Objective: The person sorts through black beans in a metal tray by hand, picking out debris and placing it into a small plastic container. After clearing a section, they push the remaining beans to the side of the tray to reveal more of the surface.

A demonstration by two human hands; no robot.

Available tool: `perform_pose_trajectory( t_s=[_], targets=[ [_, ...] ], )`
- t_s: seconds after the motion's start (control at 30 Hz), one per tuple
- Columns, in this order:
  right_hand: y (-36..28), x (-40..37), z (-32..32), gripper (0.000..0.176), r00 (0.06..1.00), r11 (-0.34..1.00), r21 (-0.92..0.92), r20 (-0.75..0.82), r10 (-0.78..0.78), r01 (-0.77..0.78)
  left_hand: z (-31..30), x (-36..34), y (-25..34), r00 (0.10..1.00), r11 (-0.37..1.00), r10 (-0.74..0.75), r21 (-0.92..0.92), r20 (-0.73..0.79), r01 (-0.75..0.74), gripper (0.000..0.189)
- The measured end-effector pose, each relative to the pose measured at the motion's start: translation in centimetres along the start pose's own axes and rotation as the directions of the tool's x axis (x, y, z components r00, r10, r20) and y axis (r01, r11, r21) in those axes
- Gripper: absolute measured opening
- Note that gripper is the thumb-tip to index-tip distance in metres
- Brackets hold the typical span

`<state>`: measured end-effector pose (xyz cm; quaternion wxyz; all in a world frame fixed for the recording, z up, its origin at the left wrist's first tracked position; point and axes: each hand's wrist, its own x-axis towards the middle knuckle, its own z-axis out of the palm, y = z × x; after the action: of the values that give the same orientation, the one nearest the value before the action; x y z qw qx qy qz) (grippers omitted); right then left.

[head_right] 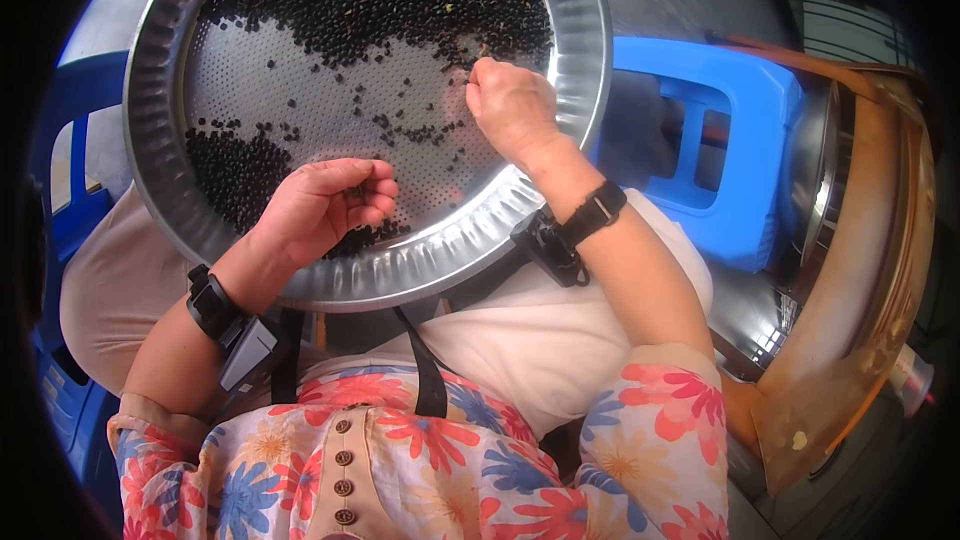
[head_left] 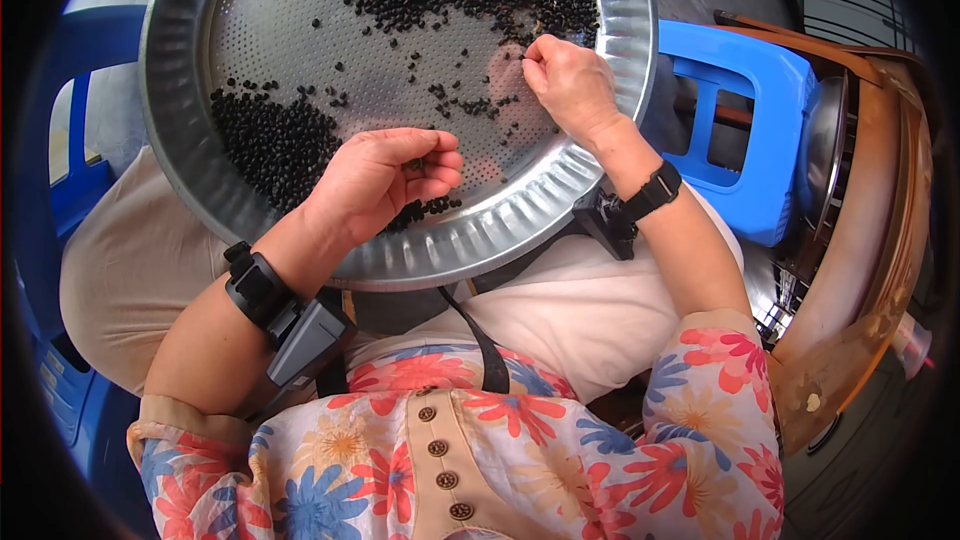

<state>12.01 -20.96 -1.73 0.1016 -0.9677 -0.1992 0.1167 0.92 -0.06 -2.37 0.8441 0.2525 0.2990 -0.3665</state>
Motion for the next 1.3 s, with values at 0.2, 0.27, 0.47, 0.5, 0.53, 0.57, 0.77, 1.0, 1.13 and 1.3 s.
perform_pose_trajectory(
  t_s=[0.2, 0.27, 0.47, 0.5, 0.53, 0.57, 0.77, 1.0, 1.13, 1.3],
  targets=[
    [0.3, 0.4, 0.2, 0.013, 0.999, 1.000, 0.024, 0.036, -0.021, 0.020, 0.0, 0.1, 0.0, 1.000, 1.000, 0.002, 0.000, 0.007, -0.002, 0.018],
    [-0.3, 0.3, -0.1, 0.013, 0.999, 1.000, 0.019, 0.050, -0.021, 0.020, 0.0, 0.1, 0.0, 1.000, 1.000, 0.006, 0.002, 0.008, -0.006, 0.018],
    [-6.3, -3.6, 0.2, 0.009, 0.905, 0.872, 0.253, -0.043, -0.423, 0.420, -0.3, 0.5, -0.3, 1.000, 1.000, -0.016, -0.001, -0.013, 0.016, 0.021],
    [-6.9, -4.2, -0.2, 0.008, 0.884, 0.870, 0.213, 0.052, -0.465, 0.445, -0.4, 0.5, -0.4, 1.000, 1.000, -0.007, -0.018, 0.001, 0.007, 0.022],
    [-7.3, -4.5, -0.6, 0.007, 0.854, 0.863, 0.175, 0.149, -0.499, 0.474, -0.4, 0.6, -0.5, 1.000, 0.999, 0.003, -0.037, 0.014, -0.002, 0.023],
    [-7.2, -4.4, -0.9, 0.007, 0.855, 0.864, 0.174, 0.148, -0.497, 0.472, -0.3, 0.6, -0.5, 1.000, 0.999, 0.002, -0.036, 0.015, -0.002, 0.023],
    [-4.4, -2.9, -0.8, 0.007, 0.933, 0.901, 0.248, -0.051, -0.356, 0.357, -0.2, 0.4, -0.3, 1.000, 1.000, -0.003, -0.014, -0.007, 0.003, 0.023],
    [0.1, 0.0, -0.9, 0.011, 0.996, 0.995, -0.061, 0.034, -0.079, 0.081, 0.2, -0.1, 0.0, 1.000, 1.000, -0.011, -0.008, -0.008, 0.011, 0.021],
    [0.1, 0.2, -0.6, 0.012, 0.997, 0.990, -0.134, 0.071, -0.039, 0.049, 0.0, 0.0, 0.0, 1.000, 1.000, -0.010, -0.006, -0.009, 0.010, 0.021],
    [0.5, 0.5, -0.3, 0.010, 0.998, 0.989, -0.134, 0.043, -0.053, 0.058, 0.1, 0.0, 0.0, 1.000, 1.000, -0.008, -0.004, -0.015, 0.008, 0.023]
  ],
)
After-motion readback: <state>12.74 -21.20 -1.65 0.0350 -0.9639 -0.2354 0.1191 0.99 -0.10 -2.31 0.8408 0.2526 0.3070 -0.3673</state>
